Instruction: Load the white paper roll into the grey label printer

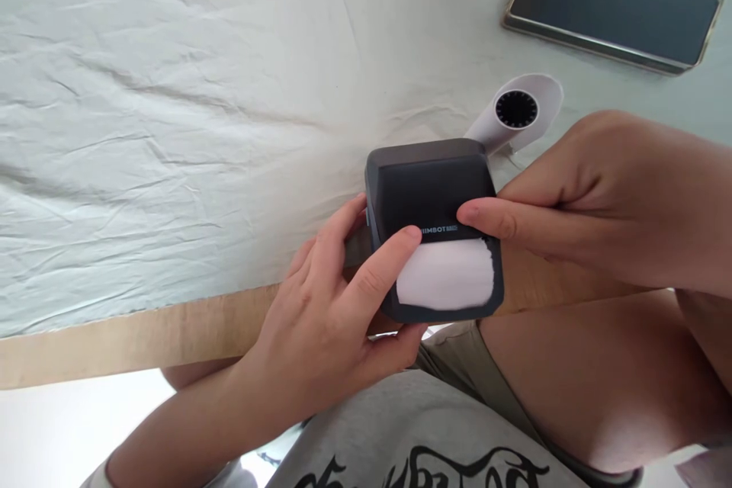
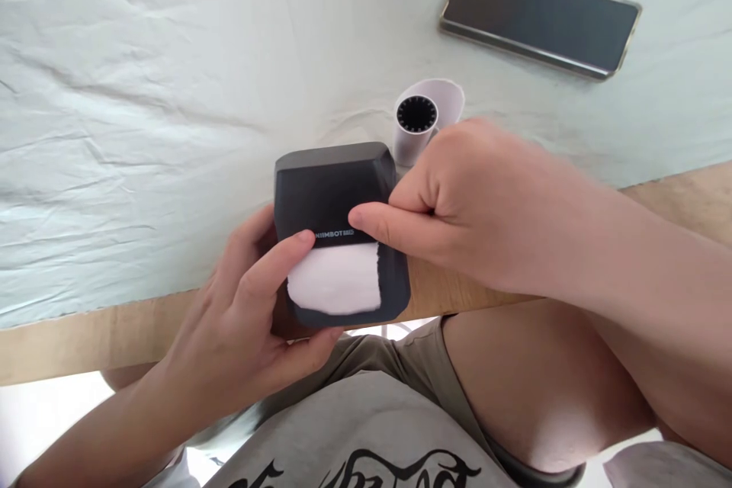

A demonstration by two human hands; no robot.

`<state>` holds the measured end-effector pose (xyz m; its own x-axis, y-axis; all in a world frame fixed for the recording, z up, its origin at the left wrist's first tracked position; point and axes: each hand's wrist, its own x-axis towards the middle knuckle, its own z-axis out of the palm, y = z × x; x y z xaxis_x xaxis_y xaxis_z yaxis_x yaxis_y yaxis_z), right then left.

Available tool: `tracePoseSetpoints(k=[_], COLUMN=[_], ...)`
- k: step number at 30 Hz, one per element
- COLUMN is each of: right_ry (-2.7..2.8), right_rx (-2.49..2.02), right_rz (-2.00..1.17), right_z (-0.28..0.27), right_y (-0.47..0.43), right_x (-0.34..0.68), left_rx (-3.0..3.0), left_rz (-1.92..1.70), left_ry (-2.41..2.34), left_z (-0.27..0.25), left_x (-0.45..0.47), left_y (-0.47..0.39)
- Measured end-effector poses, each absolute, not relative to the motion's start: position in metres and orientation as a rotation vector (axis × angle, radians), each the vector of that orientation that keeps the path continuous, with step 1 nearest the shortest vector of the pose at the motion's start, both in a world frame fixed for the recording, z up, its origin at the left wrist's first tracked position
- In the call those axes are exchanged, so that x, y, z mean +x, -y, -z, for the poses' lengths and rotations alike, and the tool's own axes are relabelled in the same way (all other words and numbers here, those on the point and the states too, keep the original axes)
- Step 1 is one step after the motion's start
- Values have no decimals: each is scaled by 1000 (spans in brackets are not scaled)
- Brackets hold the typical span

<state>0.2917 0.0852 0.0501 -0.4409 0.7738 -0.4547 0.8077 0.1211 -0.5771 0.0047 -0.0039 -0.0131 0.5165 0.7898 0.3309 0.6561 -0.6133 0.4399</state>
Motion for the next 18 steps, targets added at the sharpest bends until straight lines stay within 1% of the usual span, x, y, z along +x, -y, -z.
tracePoseSetpoints(k=[4,8,12,18], right_ry=[-2305,-2369,-2323,-2506], right_rx=[1643,1659,1754,1787], right_rz=[1146,1148,1056,921], right_z=[-51,-51,-47,-35], right_y=[-85,-80,-74,-73], right_x=[288,288,290,293], left_rx=[2486,2475,2503,2582], left_rz=[-721,-750,-772,-622], left_ry=[-1211,-1210,-1265,-1262], left_z=[12,14,15,9], left_x=[4,5,6,3], left_y=[4,5,5,0])
